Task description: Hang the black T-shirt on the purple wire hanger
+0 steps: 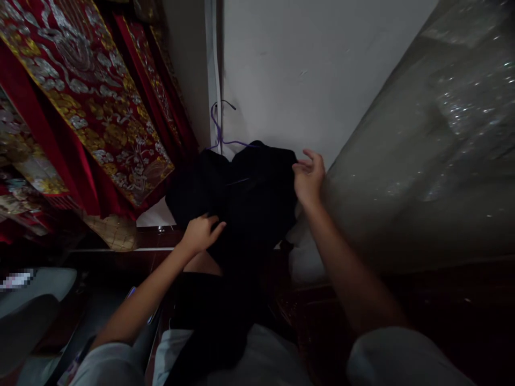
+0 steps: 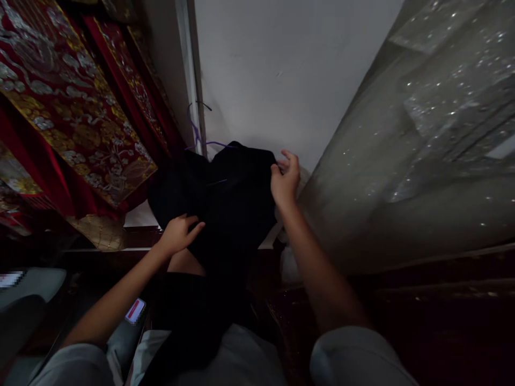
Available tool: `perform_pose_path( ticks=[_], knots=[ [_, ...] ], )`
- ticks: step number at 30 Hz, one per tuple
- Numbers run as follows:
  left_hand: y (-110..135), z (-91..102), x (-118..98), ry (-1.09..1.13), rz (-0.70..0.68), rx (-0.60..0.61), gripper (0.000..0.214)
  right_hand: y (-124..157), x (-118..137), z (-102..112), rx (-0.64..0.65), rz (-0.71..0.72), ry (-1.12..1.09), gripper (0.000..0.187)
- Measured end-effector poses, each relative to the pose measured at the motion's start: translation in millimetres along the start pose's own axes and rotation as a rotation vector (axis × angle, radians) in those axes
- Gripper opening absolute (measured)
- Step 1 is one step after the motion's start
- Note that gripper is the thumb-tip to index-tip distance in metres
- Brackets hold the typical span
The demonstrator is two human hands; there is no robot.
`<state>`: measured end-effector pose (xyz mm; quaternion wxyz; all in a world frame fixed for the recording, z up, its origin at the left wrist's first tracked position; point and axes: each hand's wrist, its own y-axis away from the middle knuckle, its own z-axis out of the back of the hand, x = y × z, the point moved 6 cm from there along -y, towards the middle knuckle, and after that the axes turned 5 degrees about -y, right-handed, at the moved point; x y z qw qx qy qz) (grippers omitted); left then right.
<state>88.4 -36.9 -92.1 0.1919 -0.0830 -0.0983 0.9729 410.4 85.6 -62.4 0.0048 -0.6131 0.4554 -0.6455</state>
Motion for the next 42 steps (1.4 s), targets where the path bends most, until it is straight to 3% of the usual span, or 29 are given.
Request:
perform_pose_path(
  ticks=[3,4,6,8,11,15,17,19,24,29,33,38,42],
  knots=[
    [17.0,-21.8,5.0,0.262,0.068,-0.147,0.042,62.7,15.2,-2.4,-0.100,0.019,-0.003,0.041],
    [21.9,-29.0,6.5,0.352,0.103,-0.226,0.040,91.5,21.7,-8.4,-0.068,-0.004,-0.082,0.036],
    [31.3,-42.5,9.1,0.506,0.179,-0.390,0.036,152.6,29.8,-26.1,0.072,-0.165,-0.221,0.026],
    [39.8,-54.8,11.4,0.650,0.251,-0.517,0.029,209.7,30.9,-46.9,0.269,-0.424,-0.328,0.027],
    [49.2,-66.7,15.6,0.886,0.332,-0.637,0.020,261.8,32.0,-68.7,0.554,-0.670,-0.367,0.037],
    [54.9,-62.2,16.7,1.068,0.344,-0.761,0.055,262.7,36.5,-72.8,0.651,-0.650,-0.352,0.041],
    [54.9,-58.9,12.1,1.120,0.326,-0.761,0.075,256.4,39.8,-70.5,0.660,-0.604,-0.347,0.038],
    [55.6,-58.0,5.6,1.120,0.324,-0.750,0.079,251.9,41.3,-65.5,0.662,-0.559,-0.315,0.033],
    [57.5,-66.3,-7.5,1.056,0.350,-0.717,0.059,244.4,38.8,-51.5,0.664,-0.517,-0.229,0.030],
    [58.7,-65.3,-5.9,1.037,0.376,-0.755,0.009,244.2,40.2,-48.6,0.647,-0.517,-0.215,0.032],
    [57.4,-59.1,-7.2,1.040,0.319,-0.726,0.007,248.0,39.0,-50.3,0.624,-0.530,-0.205,0.025],
    [53.2,-61.2,-15.5,1.034,0.261,-0.519,0.011,247.0,42.8,-53.4,0.684,-0.673,-0.322,0.023],
    [55.5,-58.5,-18.6,0.904,0.262,-0.522,0.020,241.5,49.1,-50.3,0.724,-0.771,-0.345,0.028]
  ],
)
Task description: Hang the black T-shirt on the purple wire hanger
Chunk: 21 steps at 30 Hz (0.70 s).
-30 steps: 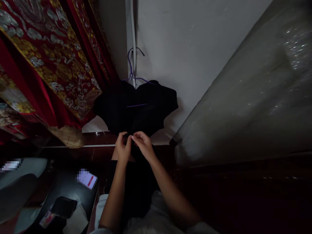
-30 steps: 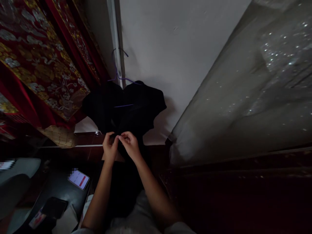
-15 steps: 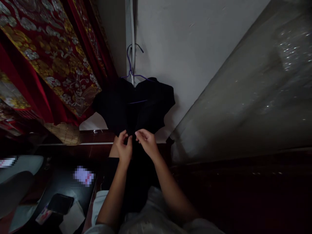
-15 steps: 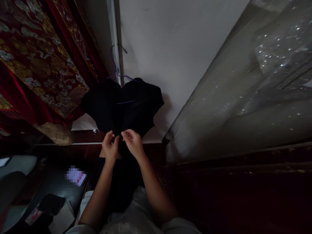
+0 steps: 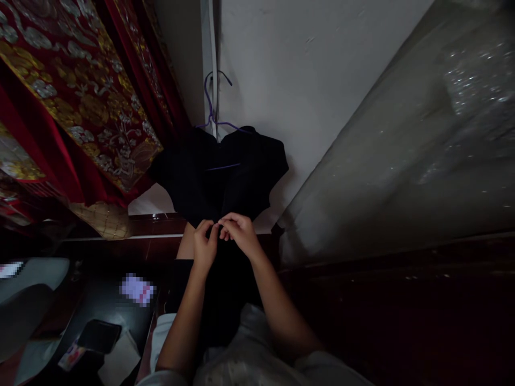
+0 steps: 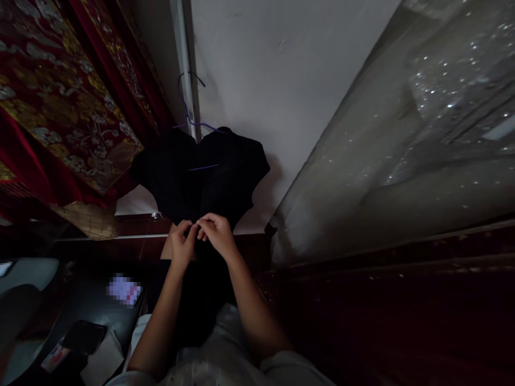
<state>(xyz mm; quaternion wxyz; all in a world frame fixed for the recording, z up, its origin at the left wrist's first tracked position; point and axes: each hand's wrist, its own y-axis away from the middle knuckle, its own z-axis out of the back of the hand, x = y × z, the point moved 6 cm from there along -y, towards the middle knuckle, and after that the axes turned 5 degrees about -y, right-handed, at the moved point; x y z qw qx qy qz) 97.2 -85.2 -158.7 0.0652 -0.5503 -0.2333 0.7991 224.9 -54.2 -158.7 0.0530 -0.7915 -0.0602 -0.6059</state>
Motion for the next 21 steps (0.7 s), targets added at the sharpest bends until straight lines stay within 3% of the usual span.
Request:
perform_pose_path(
  ticks=[5,8,10,15,18,21],
  knots=[
    [-0.5,-0.9,-2.3,-0.070,-0.036,-0.016,0.022,-2.7,0.1,3.1,-0.049,-0.117,-0.119,0.028],
    [-3.7,-0.1,-2.4,-0.147,-0.091,-0.019,0.023,-22.9,10.4,-5.7,-0.038,-0.126,-0.166,0.025],
    [-4.9,-2.6,-0.3,-0.227,-0.140,-0.003,0.021,-47.0,32.1,-12.1,-0.044,-0.070,-0.179,0.021],
    [-3.2,-29.1,14.7,-0.318,-0.190,0.182,0.015,-104.5,114.7,-15.2,-0.118,0.129,-0.253,0.015],
    [-13.8,-36.4,11.1,-0.326,-0.192,0.273,0.016,-108.0,145.9,-16.3,-0.085,0.222,-0.201,0.014],
    [-43.6,-27.7,-17.9,-0.349,-0.236,0.386,0.014,-93.6,153.0,-15.3,-0.057,0.310,-0.103,0.011]
  ],
)
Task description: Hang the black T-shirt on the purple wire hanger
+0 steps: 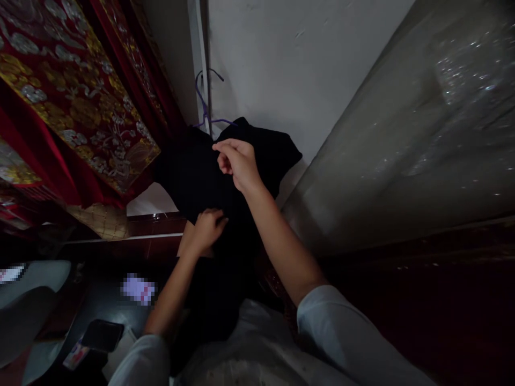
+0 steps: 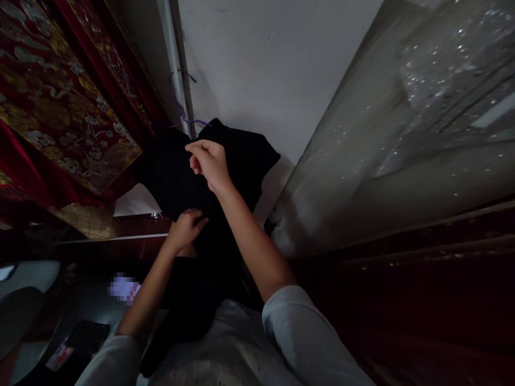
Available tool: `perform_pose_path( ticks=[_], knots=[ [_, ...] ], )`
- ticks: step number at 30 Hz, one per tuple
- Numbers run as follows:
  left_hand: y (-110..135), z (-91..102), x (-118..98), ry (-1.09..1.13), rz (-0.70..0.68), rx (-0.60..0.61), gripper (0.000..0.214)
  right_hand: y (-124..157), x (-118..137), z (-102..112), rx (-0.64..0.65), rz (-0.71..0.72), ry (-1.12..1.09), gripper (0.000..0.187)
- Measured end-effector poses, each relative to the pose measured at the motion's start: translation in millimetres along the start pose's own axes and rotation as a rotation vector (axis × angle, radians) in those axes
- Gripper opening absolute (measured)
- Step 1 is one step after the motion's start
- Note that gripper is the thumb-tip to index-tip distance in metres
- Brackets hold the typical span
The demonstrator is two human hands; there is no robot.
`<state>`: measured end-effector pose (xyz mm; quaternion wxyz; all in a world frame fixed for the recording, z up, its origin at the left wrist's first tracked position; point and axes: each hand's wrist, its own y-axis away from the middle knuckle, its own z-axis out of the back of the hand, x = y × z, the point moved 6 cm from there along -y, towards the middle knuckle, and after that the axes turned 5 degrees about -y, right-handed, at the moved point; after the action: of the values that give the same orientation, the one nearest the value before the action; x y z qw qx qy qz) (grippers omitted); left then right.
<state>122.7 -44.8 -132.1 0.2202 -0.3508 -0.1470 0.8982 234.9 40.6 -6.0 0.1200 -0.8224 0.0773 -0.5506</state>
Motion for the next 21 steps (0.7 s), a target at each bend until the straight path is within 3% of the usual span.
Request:
perform_pose_path(
  ticks=[2,5,7,11,17,19,21],
  knots=[
    [-25.5,39.9,-17.7,0.063,-0.076,-0.091,0.008,8.9,1.9,3.4,0.012,0.046,0.056,0.012],
    [-64.0,102.6,-41.1,0.166,-0.159,-0.343,0.029,14.9,4.5,9.8,-0.003,0.102,0.110,0.015],
    [-87.6,121.6,-51.6,0.198,-0.210,-0.327,0.027,15.2,7.7,11.7,0.006,0.161,0.136,0.016],
    [-111.8,123.7,-50.9,0.154,-0.245,-0.264,0.005,13.1,1.5,14.1,0.037,0.253,0.207,0.018],
    [-112.8,99.0,-40.4,-0.092,-0.237,-0.213,0.007,-0.2,-50.1,23.6,0.005,0.126,0.167,0.017],
    [-114.5,111.2,-32.2,-0.059,-0.246,-0.273,0.003,-4.9,-63.4,27.5,-0.021,0.114,0.209,0.015],
    [-114.2,143.1,-9.7,0.044,-0.222,-0.444,0.012,-5.0,-76.0,33.4,-0.059,0.062,0.257,0.014]
  ],
)
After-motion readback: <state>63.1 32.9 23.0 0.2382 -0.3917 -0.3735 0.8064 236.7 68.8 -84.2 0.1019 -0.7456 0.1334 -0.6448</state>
